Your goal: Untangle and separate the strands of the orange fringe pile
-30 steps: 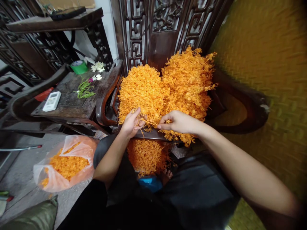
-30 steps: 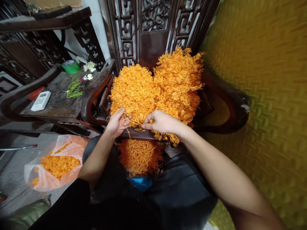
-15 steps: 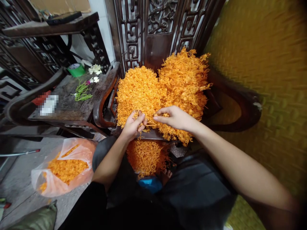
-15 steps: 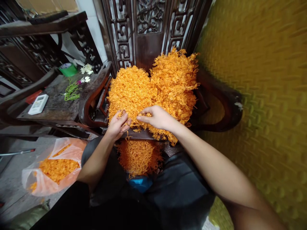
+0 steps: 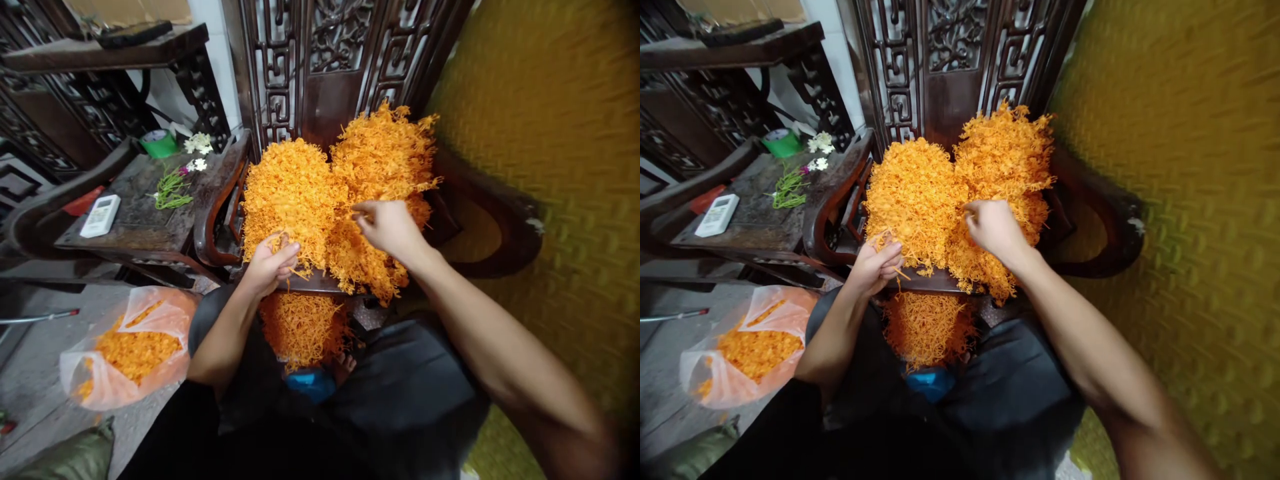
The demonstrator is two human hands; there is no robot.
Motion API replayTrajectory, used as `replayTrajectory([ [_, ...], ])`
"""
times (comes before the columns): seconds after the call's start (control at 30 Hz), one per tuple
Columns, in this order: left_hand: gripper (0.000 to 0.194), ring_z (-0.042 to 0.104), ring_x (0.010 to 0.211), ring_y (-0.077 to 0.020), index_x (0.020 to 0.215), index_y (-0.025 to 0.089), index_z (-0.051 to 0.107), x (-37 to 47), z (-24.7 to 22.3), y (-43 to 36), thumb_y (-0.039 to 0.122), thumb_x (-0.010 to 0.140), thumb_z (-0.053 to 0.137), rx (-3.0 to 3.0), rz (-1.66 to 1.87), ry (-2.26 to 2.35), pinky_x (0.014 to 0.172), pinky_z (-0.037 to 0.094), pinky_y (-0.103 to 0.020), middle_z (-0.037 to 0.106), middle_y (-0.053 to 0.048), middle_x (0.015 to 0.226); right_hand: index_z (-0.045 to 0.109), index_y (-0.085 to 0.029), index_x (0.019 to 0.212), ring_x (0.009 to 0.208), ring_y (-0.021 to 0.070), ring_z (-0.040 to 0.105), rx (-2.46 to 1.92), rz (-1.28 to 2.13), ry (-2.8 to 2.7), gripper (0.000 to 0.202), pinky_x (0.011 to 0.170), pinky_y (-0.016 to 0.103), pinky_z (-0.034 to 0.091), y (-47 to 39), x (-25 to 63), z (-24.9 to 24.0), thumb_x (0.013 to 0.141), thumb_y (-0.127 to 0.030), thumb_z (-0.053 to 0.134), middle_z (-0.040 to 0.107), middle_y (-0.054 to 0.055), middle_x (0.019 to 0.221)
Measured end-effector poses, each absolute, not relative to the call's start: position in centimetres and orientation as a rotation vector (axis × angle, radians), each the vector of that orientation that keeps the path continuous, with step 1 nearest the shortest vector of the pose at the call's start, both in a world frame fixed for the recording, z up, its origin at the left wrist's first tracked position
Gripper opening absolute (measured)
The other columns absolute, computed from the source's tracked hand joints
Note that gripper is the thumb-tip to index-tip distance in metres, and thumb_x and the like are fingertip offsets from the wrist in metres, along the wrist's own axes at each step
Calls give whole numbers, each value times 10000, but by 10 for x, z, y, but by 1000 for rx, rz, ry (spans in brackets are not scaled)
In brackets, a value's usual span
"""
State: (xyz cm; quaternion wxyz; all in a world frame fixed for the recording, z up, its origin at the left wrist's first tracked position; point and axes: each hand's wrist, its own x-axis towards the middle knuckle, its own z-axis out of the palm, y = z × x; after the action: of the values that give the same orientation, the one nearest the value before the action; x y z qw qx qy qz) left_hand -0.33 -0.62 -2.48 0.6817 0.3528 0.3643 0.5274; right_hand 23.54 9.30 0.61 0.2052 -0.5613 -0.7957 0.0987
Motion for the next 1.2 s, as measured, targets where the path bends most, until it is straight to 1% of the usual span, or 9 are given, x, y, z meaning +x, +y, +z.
replayTrajectory([
  [0.13,473,248,439,-16,806,216,410,1,-30,-4,375,767,854,860,1063,822,414,94,-172,313,113,583,773,-150,1227,1089,278,722,-1197,710,-2162,398,1001,421,532,76,219,14,947,-377,605,764,127,1192],
  [0.33,429,250,449,-20,789,207,430,6,-33,-7,405,820,810,983,934,868,415,124,-193,317,101,583,808,-194,909,825,214,699,-1160,1040,-2023,319,810,384,532,75,209,20,820,-497,759,772,70,886],
  [0.43,438,255,452,-17,808,209,443,5,-32,-5,396,786,838,929,1044,887,415,111,-186,340,99,610,697,-197,790,544,133,516,-1198,1104,-1703,393,559,312,414,80,209,16,772,-583,771,574,-6,594],
  [0.53,436,261,448,-16,887,208,503,5,-35,1,387,740,872,901,1103,935,417,105,-181,386,98,634,563,-233,792,475,96,364,-1088,1280,-1385,491,460,269,244,78,203,15,718,-672,769,420,-53,571],
  [0.6,428,262,444,-21,889,189,550,4,-41,6,427,734,870,975,1056,1000,419,127,-187,385,99,605,523,-245,803,495,96,370,-993,1359,-1357,511,459,264,227,72,197,17,702,-678,775,432,-47,611],
  [0.73,482,290,445,-38,660,164,529,1,-56,10,551,787,787,1203,1012,1163,437,180,-210,376,75,525,516,-240,794,525,92,373,-942,1461,-1304,477,458,260,214,66,189,21,702,-612,800,439,-36,651],
  [0.87,469,316,468,-62,652,171,539,-7,-60,10,556,819,747,1267,995,1218,471,217,-219,398,65,534,527,-217,752,549,80,389,-901,1551,-1195,439,461,248,176,69,190,20,672,-497,856,443,-33,681],
  [1.1,317,546,673,-153,713,156,676,-12,-52,8,438,854,717,1597,927,1234,671,402,-269,644,-13,710,675,-193,1001,469,67,339,-1093,1564,-1335,577,446,237,175,69,194,13,577,-490,930,473,-66,571],
  [1.2,347,495,602,-149,628,169,632,-9,-51,6,399,883,683,1754,902,1341,624,345,-274,598,-6,611,678,-162,1278,507,120,492,-1213,1382,-1541,776,467,268,351,67,196,10,615,-489,914,634,-2,669],
])
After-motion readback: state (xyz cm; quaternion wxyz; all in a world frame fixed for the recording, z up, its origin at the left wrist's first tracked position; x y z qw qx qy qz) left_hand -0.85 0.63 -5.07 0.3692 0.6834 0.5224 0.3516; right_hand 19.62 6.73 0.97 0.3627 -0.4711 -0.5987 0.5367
